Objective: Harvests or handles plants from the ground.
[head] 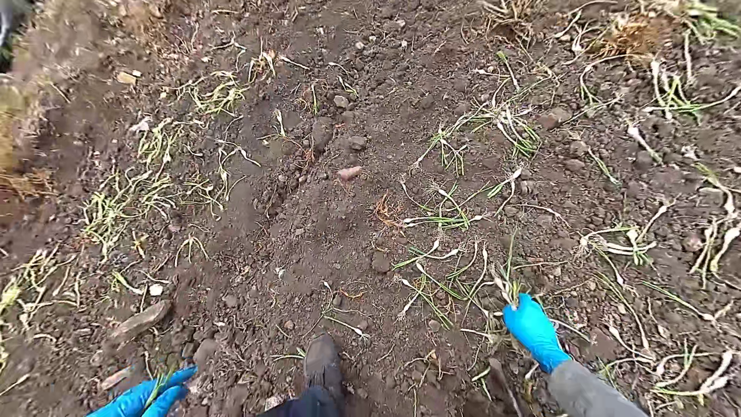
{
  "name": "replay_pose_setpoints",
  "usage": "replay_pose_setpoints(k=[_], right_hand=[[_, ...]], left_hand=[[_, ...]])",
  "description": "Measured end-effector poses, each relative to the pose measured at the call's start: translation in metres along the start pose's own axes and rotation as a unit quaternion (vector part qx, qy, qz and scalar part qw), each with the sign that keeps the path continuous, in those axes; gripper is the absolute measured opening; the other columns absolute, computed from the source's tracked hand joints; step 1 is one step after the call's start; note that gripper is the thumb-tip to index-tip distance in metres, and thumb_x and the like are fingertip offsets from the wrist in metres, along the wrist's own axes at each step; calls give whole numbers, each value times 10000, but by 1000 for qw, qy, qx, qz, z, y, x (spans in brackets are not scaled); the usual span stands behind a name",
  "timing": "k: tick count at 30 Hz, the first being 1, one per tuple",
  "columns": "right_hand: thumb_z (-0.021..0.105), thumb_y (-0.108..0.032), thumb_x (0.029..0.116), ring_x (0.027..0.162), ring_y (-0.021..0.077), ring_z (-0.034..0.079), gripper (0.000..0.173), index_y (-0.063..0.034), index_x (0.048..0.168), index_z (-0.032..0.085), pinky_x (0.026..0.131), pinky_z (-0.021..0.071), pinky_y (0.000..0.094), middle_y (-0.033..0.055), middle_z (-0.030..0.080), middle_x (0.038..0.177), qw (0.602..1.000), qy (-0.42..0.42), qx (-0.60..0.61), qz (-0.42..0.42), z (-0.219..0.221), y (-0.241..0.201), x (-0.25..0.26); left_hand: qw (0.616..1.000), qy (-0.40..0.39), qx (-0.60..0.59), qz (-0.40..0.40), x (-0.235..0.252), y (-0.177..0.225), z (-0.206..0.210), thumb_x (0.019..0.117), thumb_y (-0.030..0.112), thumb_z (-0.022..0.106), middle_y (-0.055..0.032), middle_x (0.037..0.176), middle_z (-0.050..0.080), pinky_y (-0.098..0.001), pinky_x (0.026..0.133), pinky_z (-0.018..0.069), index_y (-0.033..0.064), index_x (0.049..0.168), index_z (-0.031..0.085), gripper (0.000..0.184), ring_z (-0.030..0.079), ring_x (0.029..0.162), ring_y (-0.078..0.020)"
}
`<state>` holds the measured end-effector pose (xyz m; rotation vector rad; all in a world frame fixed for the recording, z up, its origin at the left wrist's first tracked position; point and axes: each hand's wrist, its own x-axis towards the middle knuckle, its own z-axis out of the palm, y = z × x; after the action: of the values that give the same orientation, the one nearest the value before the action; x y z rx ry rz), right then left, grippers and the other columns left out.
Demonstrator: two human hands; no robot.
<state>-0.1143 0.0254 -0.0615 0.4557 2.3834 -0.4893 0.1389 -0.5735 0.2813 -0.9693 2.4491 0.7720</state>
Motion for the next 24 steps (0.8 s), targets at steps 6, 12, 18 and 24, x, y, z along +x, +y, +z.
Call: replay_pose_setpoints(k=[6, 12, 18, 24], right_hand=[[564, -215, 1051, 867, 204, 695, 239, -42, 1155, 692, 748, 593, 412, 110, 717, 1014, 929, -113, 348, -49, -35, -146, -60], [524, -324, 1068, 1050, 258, 680, 341, -116, 1298, 666, 861, 579, 461, 113, 691, 1218, 848, -278, 435, -123, 4, -300, -70], [427, -354, 1095, 1025, 230, 694, 403, -106, 1347, 620, 862, 571, 428, 103, 712, 1178, 818, -318, 467, -105, 30, -345, -68], [382, -316, 1111, 1048, 212, 699, 395, -65, 1294, 624, 874, 577, 413, 89, 722, 1165, 850, -325, 399, -107, 27, -321, -59]], left_hand=[[995, 17, -56, -80, -35, -38, -5, 1078, 403, 521, -56, 1133, 776, -401, 732, 605, 158, 1294, 725, 386, 736, 813, -165], [987, 6, -111, -115, -45, -36, -13, 1089, 247, 469, -82, 1111, 756, -324, 674, 550, 74, 1343, 671, 368, 647, 711, -98], [987, 2, -125, -105, -54, -38, -10, 1082, 273, 502, -46, 1118, 771, -341, 678, 575, 140, 1338, 693, 347, 683, 728, -109], [981, -2, -158, -110, -64, -45, -4, 1081, 260, 481, -34, 1097, 760, -289, 637, 543, 105, 1346, 673, 362, 639, 685, -73]])
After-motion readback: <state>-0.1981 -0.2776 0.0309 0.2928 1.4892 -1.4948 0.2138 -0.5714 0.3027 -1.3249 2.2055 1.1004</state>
